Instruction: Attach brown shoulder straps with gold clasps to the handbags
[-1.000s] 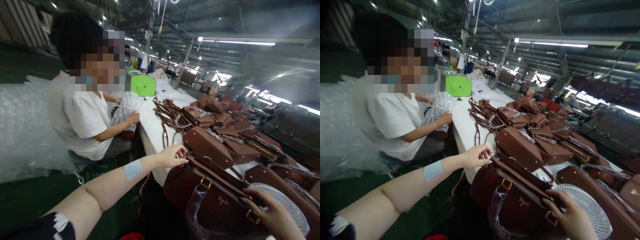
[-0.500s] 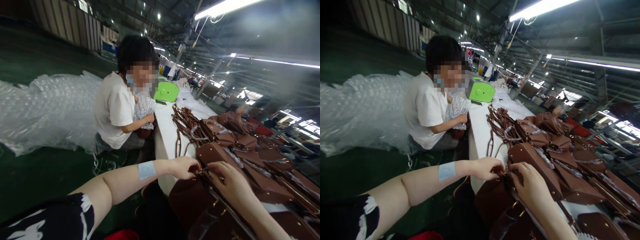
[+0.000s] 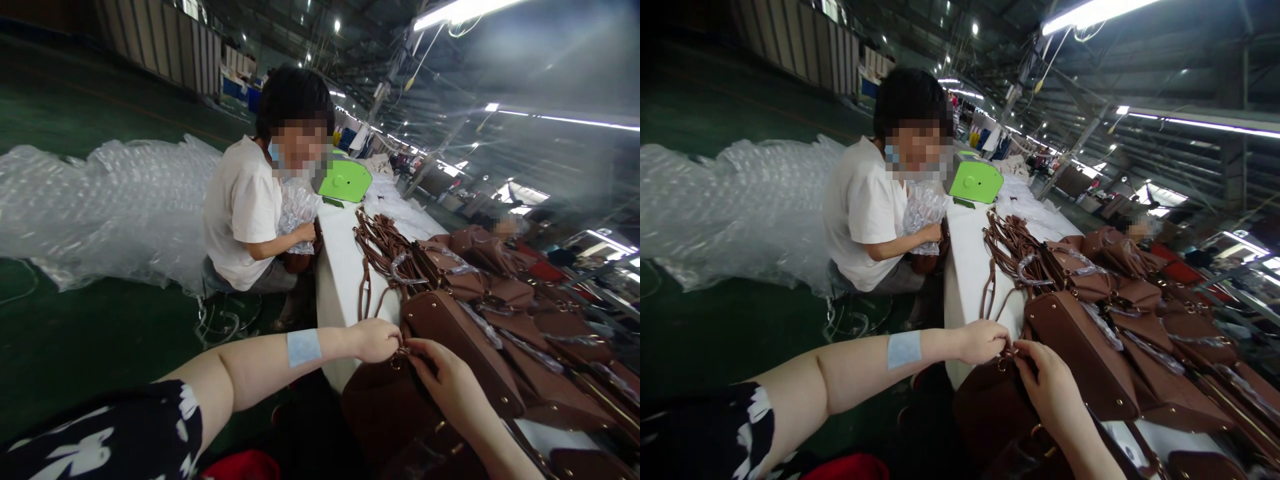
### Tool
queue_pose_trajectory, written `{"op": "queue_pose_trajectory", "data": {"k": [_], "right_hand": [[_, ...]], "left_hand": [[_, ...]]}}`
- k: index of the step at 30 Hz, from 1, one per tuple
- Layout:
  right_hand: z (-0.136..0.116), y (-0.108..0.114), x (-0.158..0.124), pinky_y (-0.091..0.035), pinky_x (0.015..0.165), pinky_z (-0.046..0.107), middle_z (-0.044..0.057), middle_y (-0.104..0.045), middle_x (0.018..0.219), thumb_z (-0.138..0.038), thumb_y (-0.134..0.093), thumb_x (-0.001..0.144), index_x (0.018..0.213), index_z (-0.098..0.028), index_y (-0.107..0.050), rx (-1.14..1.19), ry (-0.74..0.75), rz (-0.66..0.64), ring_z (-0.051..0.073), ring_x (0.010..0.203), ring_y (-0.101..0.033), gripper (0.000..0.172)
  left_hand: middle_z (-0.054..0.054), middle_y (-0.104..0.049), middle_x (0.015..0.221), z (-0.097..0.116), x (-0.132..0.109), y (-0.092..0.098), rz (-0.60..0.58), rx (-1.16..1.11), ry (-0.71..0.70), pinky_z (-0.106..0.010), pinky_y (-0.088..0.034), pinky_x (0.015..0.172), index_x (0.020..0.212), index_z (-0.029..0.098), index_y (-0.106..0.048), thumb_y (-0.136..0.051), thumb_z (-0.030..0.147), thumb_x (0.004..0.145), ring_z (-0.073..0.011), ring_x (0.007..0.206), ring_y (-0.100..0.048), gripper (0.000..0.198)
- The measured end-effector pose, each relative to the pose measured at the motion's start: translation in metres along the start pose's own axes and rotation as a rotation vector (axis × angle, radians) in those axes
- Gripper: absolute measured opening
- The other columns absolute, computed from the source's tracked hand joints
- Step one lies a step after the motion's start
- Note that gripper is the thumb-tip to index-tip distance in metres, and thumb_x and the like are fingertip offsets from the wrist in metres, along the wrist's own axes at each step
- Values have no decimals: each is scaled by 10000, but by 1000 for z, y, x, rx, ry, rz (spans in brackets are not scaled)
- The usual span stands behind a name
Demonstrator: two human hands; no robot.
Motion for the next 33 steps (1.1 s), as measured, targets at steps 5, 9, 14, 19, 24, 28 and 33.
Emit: {"op": "queue_pose_trajectory", "data": {"k": [5,9,14,19,24,28,33], "right_hand": [[1,3,-5,-565,834,387,66,-748,991,-360,-532,880,1015,-234,-678,10,6,57,241,914,-699,235],[-1,0,-5,-558,823,373,55,-742,990,-356,-521,892,1032,-244,-678,-24,-1,53,230,913,-692,238],[-8,-3,-7,-534,808,396,70,-730,955,-402,-507,923,1014,-232,-676,-115,11,69,243,882,-675,257],[-16,-4,-9,-504,799,385,60,-716,908,-416,-492,953,958,-232,-679,-151,80,61,234,856,-647,263],[-13,-4,-9,-494,811,383,62,-705,926,-396,-471,969,938,-234,-681,-108,112,42,228,866,-627,267],[-12,-6,-9,-487,833,374,53,-691,963,-379,-481,978,968,-241,-662,-82,152,25,218,914,-617,227],[-14,-5,-11,-470,863,348,34,-670,1011,-315,-489,988,1027,-251,-620,-80,187,60,192,954,-597,152]], "left_hand": [[-46,-690,780,4,2,-4,28,-120,83,-277,-470,684,747,170,-667,-497,343,878,-191,779,-631,276],[5,-646,702,-4,-2,-9,29,-451,182,-223,-448,625,836,145,-678,-593,305,836,-121,668,-583,181],[-29,-678,861,2,-9,6,199,-480,-78,-247,-475,772,780,148,-648,-662,210,791,-137,818,-608,64],[-57,-677,949,2,-21,7,274,-531,-121,-249,-480,808,771,144,-612,-655,213,816,-132,845,-608,93],[-82,-655,975,-6,-42,-22,280,-509,43,-313,-505,784,986,145,-599,-734,492,749,-178,850,-610,440],[-103,-630,1029,-2,-58,-38,322,-447,59,-369,-504,825,1038,150,-568,-776,593,648,-223,909,-606,626],[-74,-661,999,-4,-57,-36,355,-569,51,-364,-498,847,947,167,-601,-819,553,616,-216,919,-618,553]]}}
Point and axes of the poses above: each hand's wrist, its own x-axis towards the middle knuckle, its own y-axis out of the back of the hand, z = x × y, the point moved 5 cm from there along x, towards the middle knuckle
